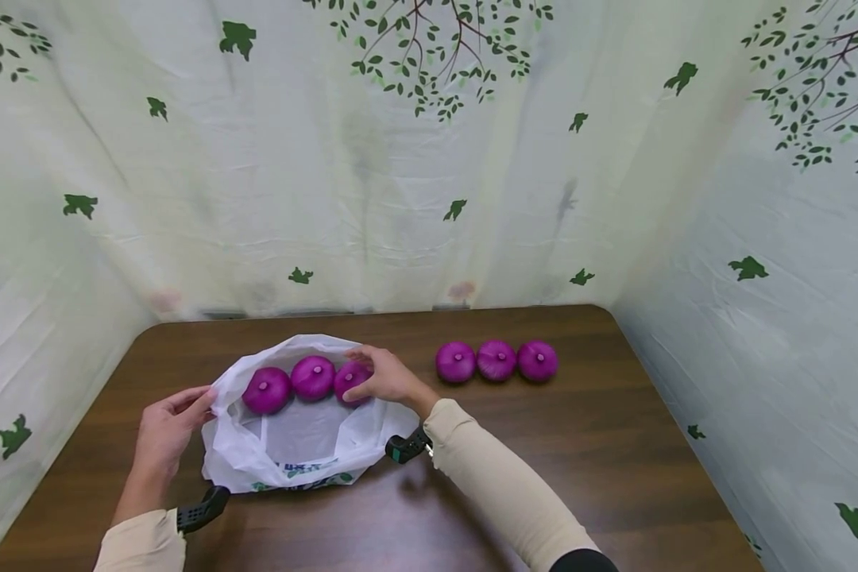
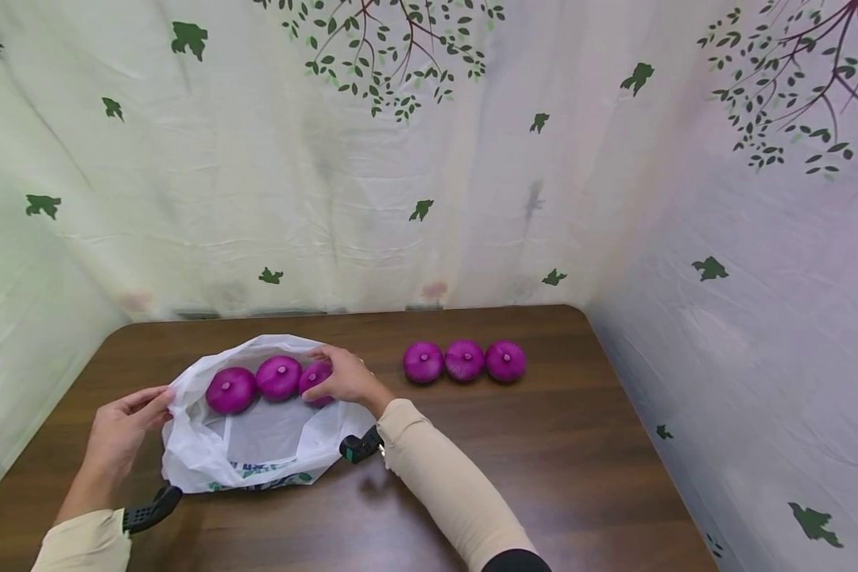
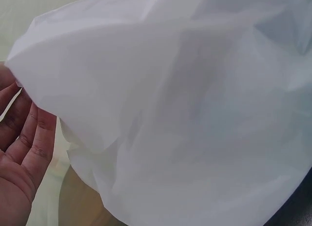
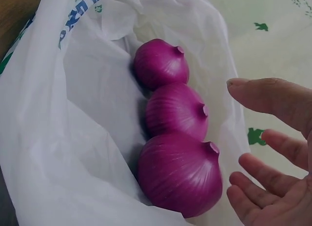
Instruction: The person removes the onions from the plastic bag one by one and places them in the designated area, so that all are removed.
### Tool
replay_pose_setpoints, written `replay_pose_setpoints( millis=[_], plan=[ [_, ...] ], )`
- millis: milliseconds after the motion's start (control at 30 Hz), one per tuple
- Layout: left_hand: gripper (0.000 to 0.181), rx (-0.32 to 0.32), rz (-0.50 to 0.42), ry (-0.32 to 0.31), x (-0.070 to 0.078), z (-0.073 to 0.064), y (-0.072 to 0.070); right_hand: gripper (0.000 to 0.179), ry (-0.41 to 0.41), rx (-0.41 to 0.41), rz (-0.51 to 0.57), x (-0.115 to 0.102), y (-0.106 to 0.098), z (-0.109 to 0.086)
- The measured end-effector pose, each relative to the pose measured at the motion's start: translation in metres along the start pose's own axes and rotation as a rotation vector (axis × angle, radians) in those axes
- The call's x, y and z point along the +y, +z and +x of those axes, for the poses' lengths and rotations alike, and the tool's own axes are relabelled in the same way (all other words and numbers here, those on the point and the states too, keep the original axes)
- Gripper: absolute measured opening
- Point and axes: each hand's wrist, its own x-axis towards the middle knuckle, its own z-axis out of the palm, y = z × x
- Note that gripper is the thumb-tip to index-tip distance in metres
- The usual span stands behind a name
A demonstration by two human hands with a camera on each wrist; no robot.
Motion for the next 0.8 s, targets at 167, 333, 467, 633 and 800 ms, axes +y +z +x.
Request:
replay_pose_setpoints(
  millis=[167,333,467,633,800],
  plan=[
    [0.062,0.002,0.015,-0.008,0.001,0.000,0.001,0.070,0.035,0.023,-0.006,0.001,0.003,0.003],
    [0.065,0.006,0.025,-0.020,0.003,-0.001,0.002,0.070,0.056,0.047,-0.083,0.003,0.005,0.004],
    [0.065,0.007,0.020,-0.010,0.003,-0.001,0.002,0.071,0.066,0.068,-0.157,0.005,0.007,0.004],
    [0.060,0.011,-0.019,0.006,0.002,0.000,0.001,0.070,0.087,0.082,-0.154,0.007,0.008,0.005],
    [0.056,0.012,-0.048,0.010,0.002,0.001,0.003,0.072,0.108,0.083,-0.153,0.012,0.010,0.007]
  ],
)
